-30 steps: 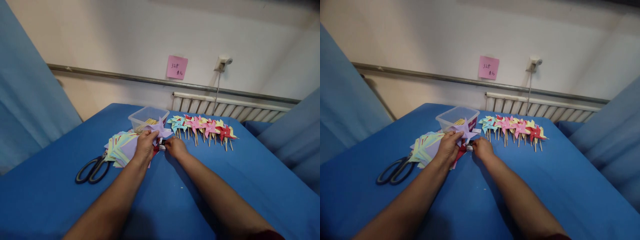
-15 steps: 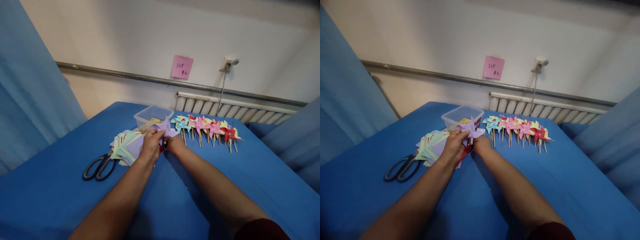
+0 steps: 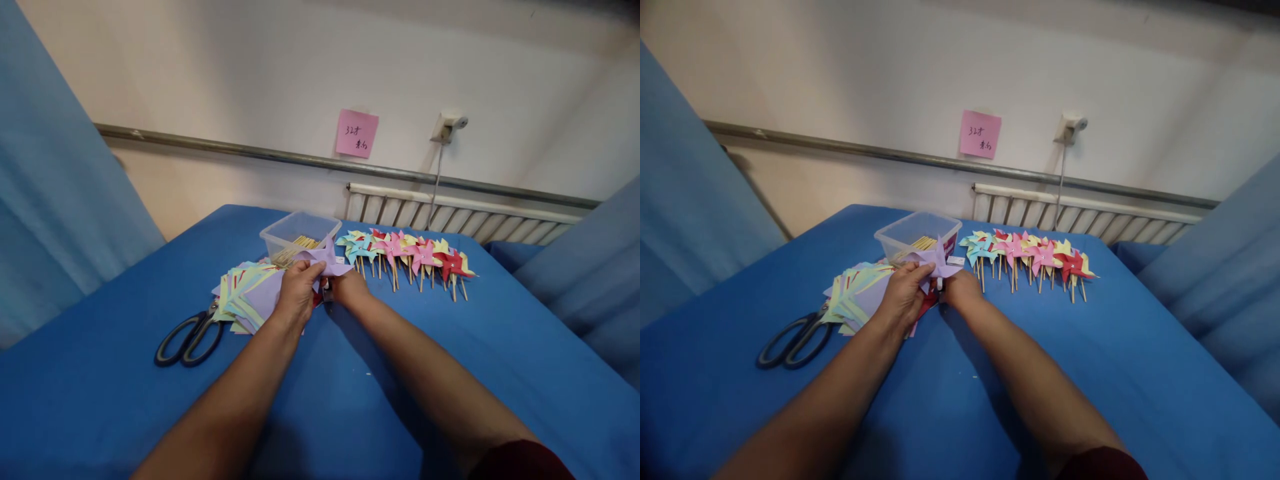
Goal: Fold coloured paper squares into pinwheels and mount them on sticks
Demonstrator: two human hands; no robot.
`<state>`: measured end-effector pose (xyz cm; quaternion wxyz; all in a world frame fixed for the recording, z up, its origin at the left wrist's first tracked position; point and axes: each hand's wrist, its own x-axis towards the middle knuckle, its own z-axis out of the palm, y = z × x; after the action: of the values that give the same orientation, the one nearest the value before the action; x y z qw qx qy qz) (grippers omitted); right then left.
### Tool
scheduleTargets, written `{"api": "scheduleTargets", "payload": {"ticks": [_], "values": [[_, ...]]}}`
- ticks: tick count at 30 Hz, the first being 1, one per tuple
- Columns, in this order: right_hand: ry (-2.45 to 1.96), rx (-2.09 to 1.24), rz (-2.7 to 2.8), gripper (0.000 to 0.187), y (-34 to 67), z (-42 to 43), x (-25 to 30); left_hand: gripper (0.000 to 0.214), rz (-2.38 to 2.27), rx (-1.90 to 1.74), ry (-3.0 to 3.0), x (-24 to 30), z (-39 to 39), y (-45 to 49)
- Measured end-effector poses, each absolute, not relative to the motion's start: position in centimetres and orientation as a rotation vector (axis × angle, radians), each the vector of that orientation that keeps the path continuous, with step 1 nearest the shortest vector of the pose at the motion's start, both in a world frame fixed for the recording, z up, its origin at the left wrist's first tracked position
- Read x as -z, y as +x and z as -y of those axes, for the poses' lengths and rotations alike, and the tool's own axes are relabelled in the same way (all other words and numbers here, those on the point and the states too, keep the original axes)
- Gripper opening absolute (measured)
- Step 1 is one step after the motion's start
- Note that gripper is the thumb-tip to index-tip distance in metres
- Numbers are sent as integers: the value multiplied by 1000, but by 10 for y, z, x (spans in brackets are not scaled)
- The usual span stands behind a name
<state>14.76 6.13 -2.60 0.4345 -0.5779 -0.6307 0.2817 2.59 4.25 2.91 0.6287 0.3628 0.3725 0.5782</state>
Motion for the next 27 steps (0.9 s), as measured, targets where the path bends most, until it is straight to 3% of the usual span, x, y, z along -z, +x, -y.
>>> {"api": "scheduleTargets", "payload": {"ticks": [10,19,27], "values": [[-1675,-598,1940,12,206,18,41,24,-899,-1262,877,-21,-40,32],[-1820,-408,2021,15,212,27,33,24,-923,-1201,944,-9,-35,43],[-2044,-9,2300,27,187,38,12,24,-949,-1160,1016,-11,-27,47]]}}
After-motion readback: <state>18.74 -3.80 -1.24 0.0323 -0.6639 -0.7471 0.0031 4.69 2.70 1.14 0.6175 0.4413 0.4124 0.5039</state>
